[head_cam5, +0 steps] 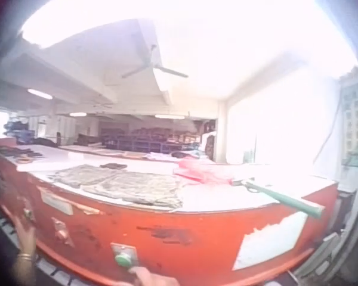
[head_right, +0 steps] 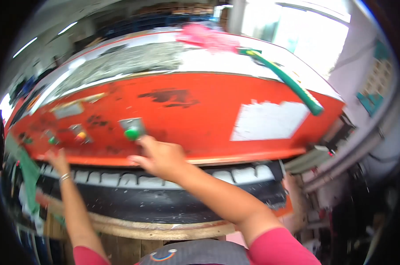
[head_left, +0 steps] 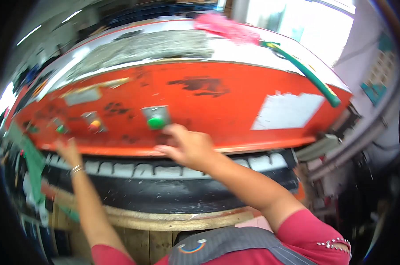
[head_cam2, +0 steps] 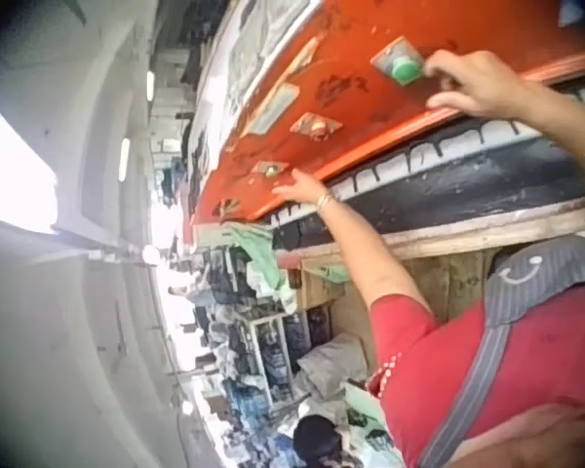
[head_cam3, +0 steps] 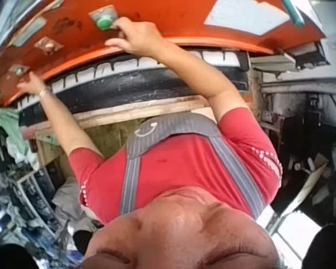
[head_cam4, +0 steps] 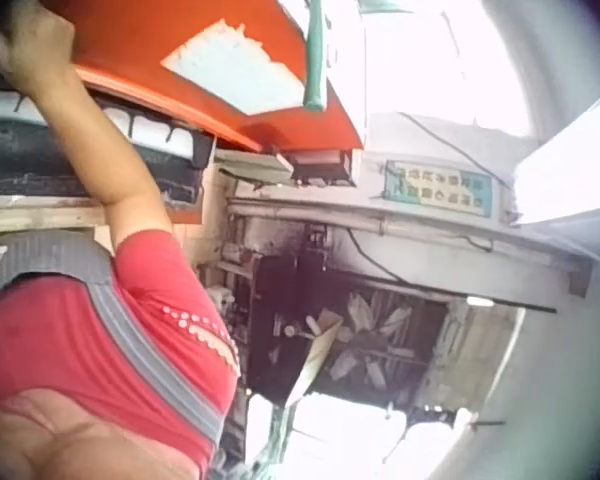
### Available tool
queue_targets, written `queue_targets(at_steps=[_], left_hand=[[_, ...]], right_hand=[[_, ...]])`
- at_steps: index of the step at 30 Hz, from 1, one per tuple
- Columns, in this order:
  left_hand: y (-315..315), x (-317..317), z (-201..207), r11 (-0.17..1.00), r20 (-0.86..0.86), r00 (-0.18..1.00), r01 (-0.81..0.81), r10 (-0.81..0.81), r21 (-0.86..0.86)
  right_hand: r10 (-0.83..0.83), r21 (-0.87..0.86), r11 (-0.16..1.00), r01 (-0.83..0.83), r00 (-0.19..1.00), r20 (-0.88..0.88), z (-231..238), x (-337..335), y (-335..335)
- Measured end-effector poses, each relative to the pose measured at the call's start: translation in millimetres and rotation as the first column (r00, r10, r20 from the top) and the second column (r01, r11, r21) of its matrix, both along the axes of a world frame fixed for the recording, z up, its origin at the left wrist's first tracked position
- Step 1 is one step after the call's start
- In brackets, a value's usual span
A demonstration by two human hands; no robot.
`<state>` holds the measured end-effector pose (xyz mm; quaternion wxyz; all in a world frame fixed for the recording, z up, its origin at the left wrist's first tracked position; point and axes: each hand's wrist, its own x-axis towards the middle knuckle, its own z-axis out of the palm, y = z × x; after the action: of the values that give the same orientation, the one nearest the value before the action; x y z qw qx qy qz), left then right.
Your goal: Placing metal dies on synthetic material and operating a hydraulic clicker press to cut out shoe components.
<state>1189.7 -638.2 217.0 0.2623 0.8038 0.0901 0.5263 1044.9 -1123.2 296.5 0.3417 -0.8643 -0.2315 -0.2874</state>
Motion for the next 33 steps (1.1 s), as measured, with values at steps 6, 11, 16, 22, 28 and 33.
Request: queue_targets(at_steps=[6, 11, 16, 22, 28, 33], left_hand=[[184.6, -13.0, 61.1, 0.948, -0.27, 0.924, 0.207, -0.271, -0.241], [13.5, -53.3, 30.7, 0.895, -0.288, 0.85, 0.393, -0.441, -0.211], [-192.7, -210.2, 3.0, 0.709, -0.525, 0.502, 0.619, -0.688, -0.338], [-350.3, -289.1, -31.6, 0.311, -0.589, 0.079, 0.901, -0.804, -0.303], [-382.5, -311.6, -41.6, 0.563, -0.679, 0.376, 0.824, -0.631, -0.067], [-402.9, -323.2, -43.5, 0.676, -0.604, 0.515, 0.735, -0.609, -0.055]], right_hand=[[-0.035, -0.071, 0.996, 0.049, 0.983, 0.18, 54.8, 38.0, 68.3], [-0.268, -0.067, 0.933, 0.353, 0.81, 0.521, 134.3, -32.1, -49.8], [-0.801, -0.296, 0.268, 0.917, 0.383, 0.461, 179.9, -79.9, -195.0], [-0.212, 0.175, 0.852, 0.493, 0.632, -0.746, 211.3, -90.6, -281.8], [0.23, 0.738, 0.657, 0.154, 0.891, -0.392, 139.0, -104.7, -295.4], [0.059, 0.814, 0.581, 0.005, 0.997, -0.048, 103.5, -168.7, -294.7]])
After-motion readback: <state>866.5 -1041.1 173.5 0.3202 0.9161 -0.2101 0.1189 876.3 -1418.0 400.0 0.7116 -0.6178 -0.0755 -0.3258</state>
